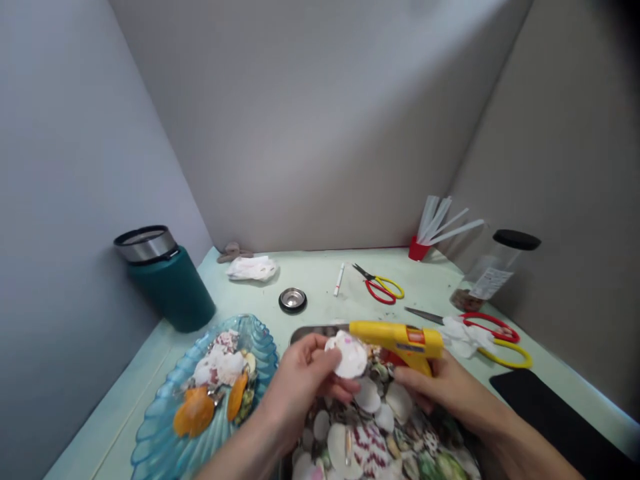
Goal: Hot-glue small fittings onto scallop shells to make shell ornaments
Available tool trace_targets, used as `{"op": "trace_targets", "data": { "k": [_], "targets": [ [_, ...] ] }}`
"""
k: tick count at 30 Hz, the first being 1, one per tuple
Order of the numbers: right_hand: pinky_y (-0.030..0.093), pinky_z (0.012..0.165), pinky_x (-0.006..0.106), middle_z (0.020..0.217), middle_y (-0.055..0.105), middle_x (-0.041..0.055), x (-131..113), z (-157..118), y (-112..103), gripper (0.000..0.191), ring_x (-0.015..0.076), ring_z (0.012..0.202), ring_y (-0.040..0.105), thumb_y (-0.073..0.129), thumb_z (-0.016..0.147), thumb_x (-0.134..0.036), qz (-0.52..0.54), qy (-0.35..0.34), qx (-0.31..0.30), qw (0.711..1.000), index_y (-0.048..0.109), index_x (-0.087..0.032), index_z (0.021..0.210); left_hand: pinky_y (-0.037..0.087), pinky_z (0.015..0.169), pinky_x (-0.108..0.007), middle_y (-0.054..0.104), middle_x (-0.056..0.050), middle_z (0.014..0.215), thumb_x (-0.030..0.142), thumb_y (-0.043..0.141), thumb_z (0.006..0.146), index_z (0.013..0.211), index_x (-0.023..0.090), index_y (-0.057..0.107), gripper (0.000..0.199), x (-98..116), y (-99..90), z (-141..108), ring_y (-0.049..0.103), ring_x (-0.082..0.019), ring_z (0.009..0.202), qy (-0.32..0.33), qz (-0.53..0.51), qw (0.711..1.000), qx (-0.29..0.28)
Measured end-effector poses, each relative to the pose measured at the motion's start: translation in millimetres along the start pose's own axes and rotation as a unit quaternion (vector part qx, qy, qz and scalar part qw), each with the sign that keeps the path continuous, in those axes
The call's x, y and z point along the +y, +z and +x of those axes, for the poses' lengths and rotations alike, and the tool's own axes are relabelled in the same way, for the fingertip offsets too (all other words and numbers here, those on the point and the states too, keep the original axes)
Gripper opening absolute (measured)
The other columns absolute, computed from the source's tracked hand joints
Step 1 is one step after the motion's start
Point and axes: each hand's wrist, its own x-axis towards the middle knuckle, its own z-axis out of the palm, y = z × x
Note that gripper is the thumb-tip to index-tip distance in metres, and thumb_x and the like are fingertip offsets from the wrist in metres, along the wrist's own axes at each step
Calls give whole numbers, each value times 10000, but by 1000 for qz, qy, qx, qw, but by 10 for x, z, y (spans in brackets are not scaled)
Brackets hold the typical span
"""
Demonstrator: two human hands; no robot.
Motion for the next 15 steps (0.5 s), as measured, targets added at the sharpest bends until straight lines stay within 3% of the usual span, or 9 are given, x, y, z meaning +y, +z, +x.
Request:
{"op": "trace_targets", "data": {
  "k": [2, 5, 9, 15],
  "targets": [
    [513, 573, 251, 654, 645, 8, 18, 6, -17, 347, 171, 632, 611, 708, 721, -417, -7, -11, -10, 1000, 682, -196, 987, 503, 480, -212, 667, -53, 634, 372, 703, 716, 811, 131, 521, 317, -34, -35, -20, 648, -142, 518, -18, -26, 999, -6],
    [538, 753, 310, 875, 706, 45, 17, 20, -45, 382, 232, 850, 648, 695, 740, -393, -37, -19, -46, 998, 682, -231, 1085, 500, 475, -209, 664, -52, 628, 431, 725, 687, 806, 127, 534, 378, -42, -100, -17, 646, -142, 516, -33, -37, 999, 0],
    [538, 797, 322, 1027, 702, 55, 8, 26, -70, 403, 249, 901, 654, 690, 742, -379, -76, -29, -57, 995, 675, -257, 1125, 487, 464, -201, 656, -38, 600, 465, 756, 639, 790, 134, 542, 422, -12, -147, 30, 643, -143, 503, -46, -38, 998, 21],
    [518, 858, 363, 1036, 695, 89, 162, -9, -24, 430, 263, 938, 647, 688, 727, -420, -148, -38, 18, 988, 674, -220, 1107, 490, 487, -204, 660, -35, 623, 416, 734, 682, 794, 138, 536, 359, -2, -65, 20, 632, -127, 507, -35, -22, 998, 43]
  ]
}}
